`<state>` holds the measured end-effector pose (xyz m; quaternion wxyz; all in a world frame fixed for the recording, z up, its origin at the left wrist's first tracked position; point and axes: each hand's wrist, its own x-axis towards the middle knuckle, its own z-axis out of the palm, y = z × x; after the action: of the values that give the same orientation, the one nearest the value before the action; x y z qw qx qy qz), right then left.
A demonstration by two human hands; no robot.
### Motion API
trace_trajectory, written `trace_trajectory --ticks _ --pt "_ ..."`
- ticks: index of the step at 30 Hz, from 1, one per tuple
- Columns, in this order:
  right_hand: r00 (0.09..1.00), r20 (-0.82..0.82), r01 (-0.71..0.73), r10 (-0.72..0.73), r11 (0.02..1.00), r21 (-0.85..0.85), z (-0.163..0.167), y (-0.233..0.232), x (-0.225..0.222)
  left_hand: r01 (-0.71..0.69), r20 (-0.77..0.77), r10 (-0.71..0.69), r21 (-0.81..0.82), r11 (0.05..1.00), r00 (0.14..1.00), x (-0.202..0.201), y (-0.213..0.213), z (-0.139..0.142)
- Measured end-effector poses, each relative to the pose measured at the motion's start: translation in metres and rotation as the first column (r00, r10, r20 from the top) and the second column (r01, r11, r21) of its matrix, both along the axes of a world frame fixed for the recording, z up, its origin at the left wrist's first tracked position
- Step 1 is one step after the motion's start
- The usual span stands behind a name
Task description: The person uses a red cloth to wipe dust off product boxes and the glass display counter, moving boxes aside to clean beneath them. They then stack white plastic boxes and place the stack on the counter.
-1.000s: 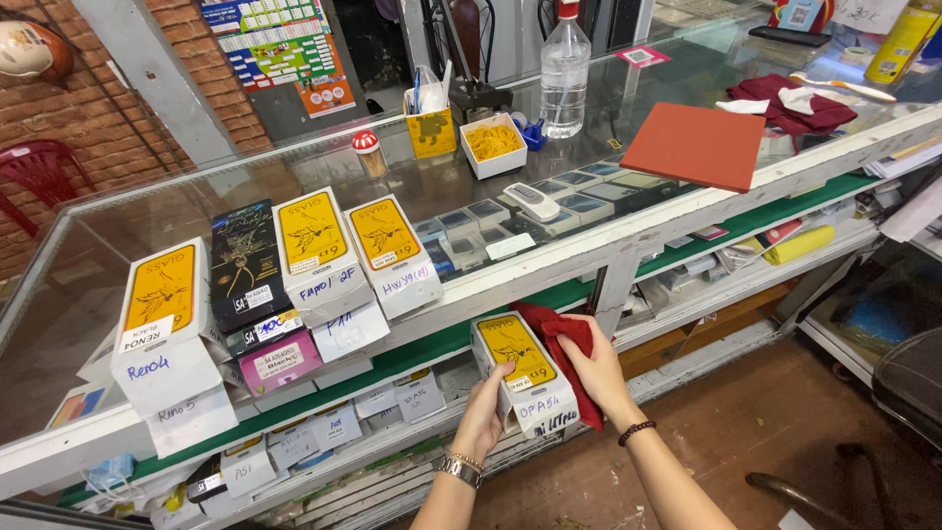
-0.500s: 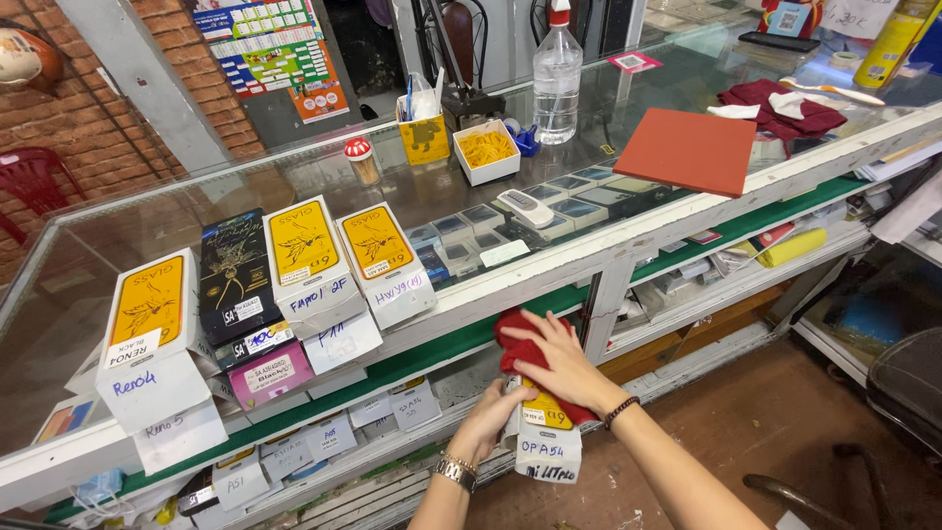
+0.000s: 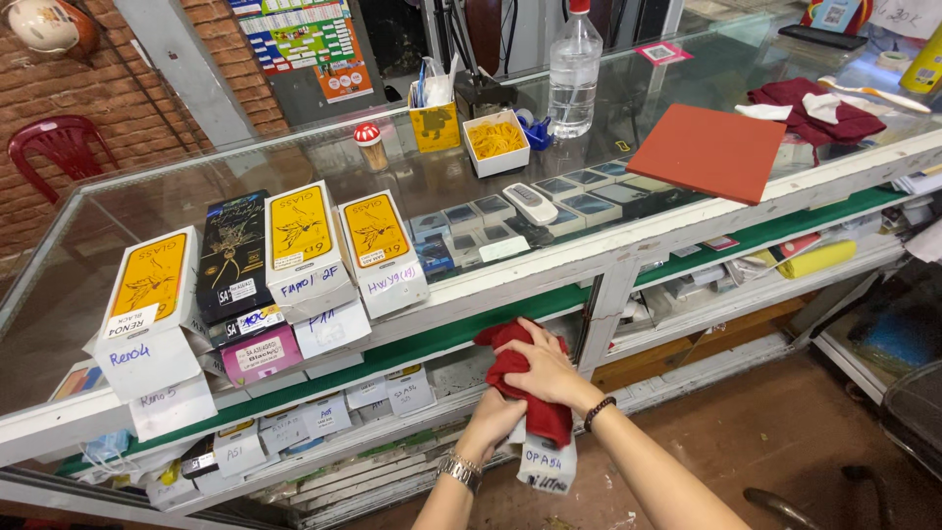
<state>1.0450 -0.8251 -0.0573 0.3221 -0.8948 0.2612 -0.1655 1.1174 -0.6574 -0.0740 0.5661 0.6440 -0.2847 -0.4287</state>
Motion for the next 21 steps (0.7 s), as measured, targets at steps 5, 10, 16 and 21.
trace_trajectory --ticks 5,10,16,21 --pt "0.966 -0.253 0.074 0.056 0.876 0.476 0.003 -0.04 -0.01 0.104 -0.274 -0.036 0.239 0.966 0.961 -0.029 0.012 0.013" --pt "0.97 -0.091 0.015 0.227 0.318 0.948 0.018 -0.062 -0.062 0.113 -0.358 -0.045 0.171 0.979 0.933 -0.042 0.023 0.011" --pt "0.998 0.032 -0.055 0.06 0.45 0.891 0.013 -0.06 -0.098 -0.029 -0.56 0.076 0.093 0.995 0.825 -0.054 0.018 0.007" --pt "0.975 0.224 -0.094 0.0 0.907 0.41 0.029 -0.044 -0.104 -0.188 -0.564 0.195 0.071 0.98 0.802 -0.069 -0.003 0.008"
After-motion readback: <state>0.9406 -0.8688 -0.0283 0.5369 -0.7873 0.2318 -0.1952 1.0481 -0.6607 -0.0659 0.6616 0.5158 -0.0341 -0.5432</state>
